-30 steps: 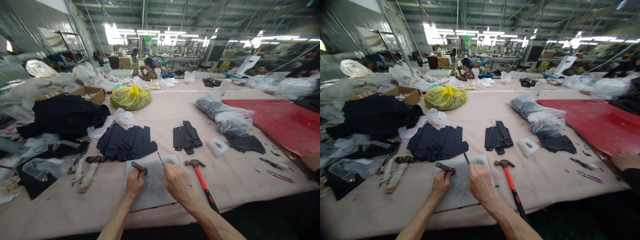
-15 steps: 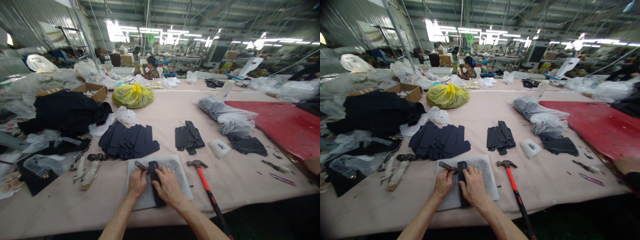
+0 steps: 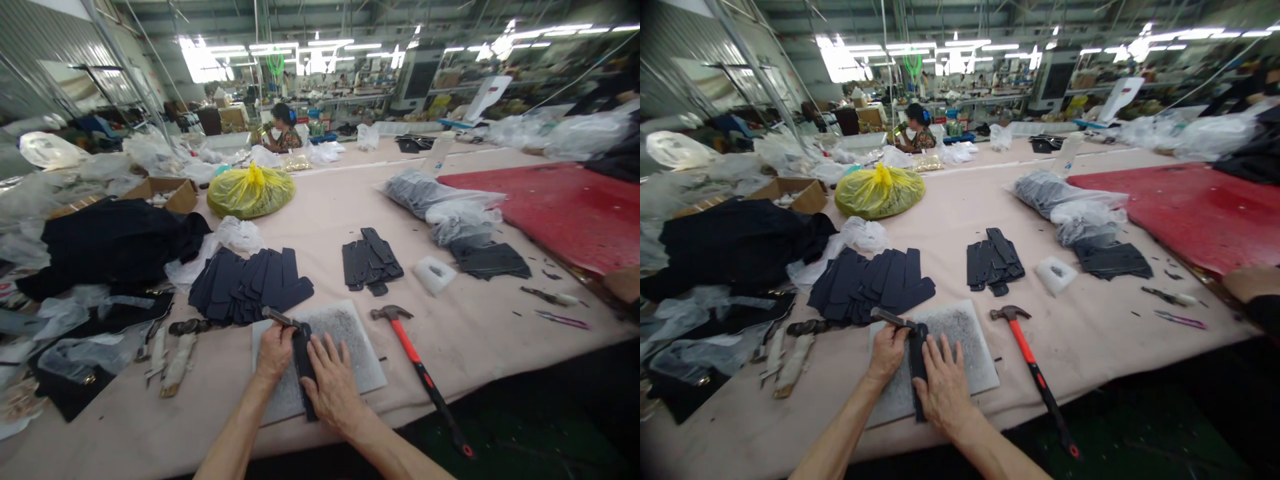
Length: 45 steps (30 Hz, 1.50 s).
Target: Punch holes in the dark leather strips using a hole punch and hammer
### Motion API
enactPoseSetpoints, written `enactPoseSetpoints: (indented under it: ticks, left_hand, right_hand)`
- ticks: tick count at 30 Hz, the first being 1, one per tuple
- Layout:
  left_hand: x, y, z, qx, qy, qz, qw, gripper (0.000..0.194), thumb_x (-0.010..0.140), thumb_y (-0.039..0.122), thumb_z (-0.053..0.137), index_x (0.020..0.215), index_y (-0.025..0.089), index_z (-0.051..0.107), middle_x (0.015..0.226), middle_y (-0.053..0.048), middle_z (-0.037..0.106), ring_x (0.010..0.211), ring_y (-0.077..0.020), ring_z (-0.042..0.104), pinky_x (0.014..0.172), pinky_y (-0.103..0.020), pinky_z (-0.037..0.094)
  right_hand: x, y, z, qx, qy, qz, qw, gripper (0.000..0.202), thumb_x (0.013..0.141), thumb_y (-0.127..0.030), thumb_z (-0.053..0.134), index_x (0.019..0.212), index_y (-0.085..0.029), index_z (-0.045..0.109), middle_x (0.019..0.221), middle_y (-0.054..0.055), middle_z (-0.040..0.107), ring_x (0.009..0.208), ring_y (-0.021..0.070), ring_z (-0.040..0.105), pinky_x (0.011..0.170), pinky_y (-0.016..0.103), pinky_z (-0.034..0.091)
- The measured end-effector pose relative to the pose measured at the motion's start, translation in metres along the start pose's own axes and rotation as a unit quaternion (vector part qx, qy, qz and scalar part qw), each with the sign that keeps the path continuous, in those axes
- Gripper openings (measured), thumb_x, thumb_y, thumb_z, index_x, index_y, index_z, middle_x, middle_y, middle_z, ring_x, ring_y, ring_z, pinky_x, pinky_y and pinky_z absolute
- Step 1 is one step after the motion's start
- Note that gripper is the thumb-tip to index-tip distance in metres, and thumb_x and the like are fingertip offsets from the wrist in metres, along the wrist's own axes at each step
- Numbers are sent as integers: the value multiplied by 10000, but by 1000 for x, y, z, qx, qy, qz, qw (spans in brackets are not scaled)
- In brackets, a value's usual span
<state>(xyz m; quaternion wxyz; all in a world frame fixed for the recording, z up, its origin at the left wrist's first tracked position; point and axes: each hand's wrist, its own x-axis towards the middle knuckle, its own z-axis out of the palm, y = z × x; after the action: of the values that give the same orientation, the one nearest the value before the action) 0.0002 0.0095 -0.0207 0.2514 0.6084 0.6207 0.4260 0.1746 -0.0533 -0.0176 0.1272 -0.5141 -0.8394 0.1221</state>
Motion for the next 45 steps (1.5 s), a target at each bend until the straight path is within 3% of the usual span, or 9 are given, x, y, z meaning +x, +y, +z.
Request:
enactPoseSetpoints:
  ticks: [8, 27, 40, 42, 45]
  left_hand:
    - [-6, -10, 9, -7, -23, -8, 1000, 263, 915, 320, 502, 1025, 184, 699, 1062, -84, 740, 1017, -228, 687, 935, -360, 540]
    - [-3, 3, 9, 57, -28, 40, 997, 235, 918, 309, 495, 1007, 199, 684, 1017, -72, 751, 972, -221, 704, 914, -352, 560]
    - [-4, -9, 20, 155, -36, 82, 984, 253, 920, 246, 449, 1026, 217, 677, 1054, -90, 742, 1002, -244, 697, 894, -366, 562]
    - [-4, -9, 21, 172, -38, 95, 980, 252, 918, 238, 448, 1030, 217, 673, 1049, -94, 741, 995, -246, 697, 882, -362, 563]
    - [-3, -8, 22, 188, -42, 115, 974, 222, 911, 224, 458, 985, 205, 666, 976, -97, 742, 927, -243, 705, 841, -355, 566]
  right_hand:
    - [1, 4, -3, 35, 5, 7, 999, 656, 888, -330, 545, 1498, -183, 351, 1583, 66, 264, 1452, 353, 175, 1159, 583, 89]
    - [2, 6, -7, 62, 3, 8, 998, 687, 866, -319, 559, 1499, -160, 345, 1585, 82, 252, 1453, 365, 163, 1163, 596, 80]
    - [3, 4, -7, 69, 8, 9, 998, 682, 862, -307, 563, 1492, -154, 354, 1571, 99, 292, 1449, 371, 171, 1155, 609, 90]
    - [3, 5, -12, 91, 10, 0, 996, 660, 854, -312, 574, 1470, -167, 390, 1555, 95, 334, 1436, 372, 203, 1151, 611, 112]
    - [-1, 18, -28, 131, 39, -8, 991, 500, 872, -295, 556, 1359, -188, 509, 1472, 103, 454, 1366, 332, 348, 1124, 559, 247]
